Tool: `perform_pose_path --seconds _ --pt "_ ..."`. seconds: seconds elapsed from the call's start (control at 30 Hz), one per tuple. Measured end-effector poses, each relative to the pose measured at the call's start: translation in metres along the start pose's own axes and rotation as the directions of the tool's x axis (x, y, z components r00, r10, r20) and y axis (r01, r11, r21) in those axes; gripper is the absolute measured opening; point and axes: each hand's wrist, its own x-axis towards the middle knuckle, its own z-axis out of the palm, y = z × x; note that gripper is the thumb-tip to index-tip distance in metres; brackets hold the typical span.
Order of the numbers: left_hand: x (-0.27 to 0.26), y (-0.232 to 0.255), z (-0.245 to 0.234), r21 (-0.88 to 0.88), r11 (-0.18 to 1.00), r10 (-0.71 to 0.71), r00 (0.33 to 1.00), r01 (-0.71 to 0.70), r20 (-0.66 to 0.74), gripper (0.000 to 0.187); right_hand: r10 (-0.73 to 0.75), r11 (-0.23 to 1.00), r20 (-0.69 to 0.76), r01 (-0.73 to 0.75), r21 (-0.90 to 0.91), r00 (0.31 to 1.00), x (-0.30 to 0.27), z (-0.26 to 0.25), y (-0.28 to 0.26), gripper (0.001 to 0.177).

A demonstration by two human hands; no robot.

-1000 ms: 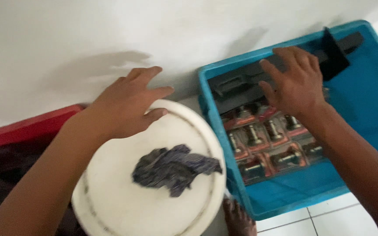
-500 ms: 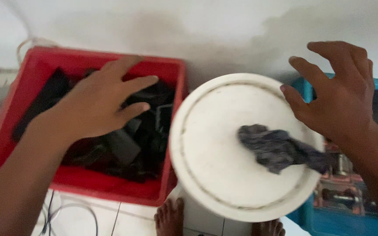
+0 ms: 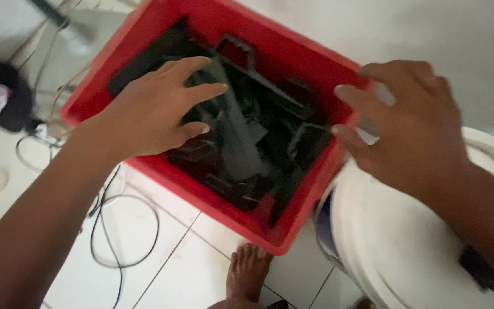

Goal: Cleaning black plastic components with a cloth and sorting them from a red bin to a blue bin

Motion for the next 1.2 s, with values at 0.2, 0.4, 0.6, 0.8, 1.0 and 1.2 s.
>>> perform_pose_path --seconds 0.2,0.4,0.6,0.8,1.0,1.2 --pt "-0.005 -0.027 0.035 0.094 0.992 -0.083 0.996 0.079 0.035 0.077 0.027 0.974 0.333 -0.1 0.202 0.943 0.084 0.028 -0.068 0.054" --pt "0.013 -0.064 0.09 0.199 0.979 -0.034 0.999 0.032 0.006 0.053 0.071 0.916 0.552 -0.273 0.294 0.831 0.112 0.096 -0.108 0.039" --pt "0.028 -0.096 0.155 0.08 0.996 0.052 0.997 -0.047 -0.065 0.057 0.076 0.895 0.817 -0.4 0.196 0.571 0.123 0.144 -0.137 0.054" --pt "0.038 -0.114 0.177 0.137 0.99 0.009 0.999 -0.015 0.045 0.06 0.205 0.82 0.559 -0.453 0.351 0.804 0.104 0.212 -0.171 0.047" --pt "0.044 -0.124 0.197 0.215 0.972 0.113 0.989 -0.092 -0.09 0.042 0.177 0.864 0.557 -0.399 0.307 0.811 0.106 0.226 -0.176 0.038" --pt "0.039 -0.124 0.182 -0.038 0.995 0.088 0.996 -0.088 -0.005 0.047 0.162 0.886 0.418 -0.318 0.336 0.894 0.097 0.243 -0.169 0.056"
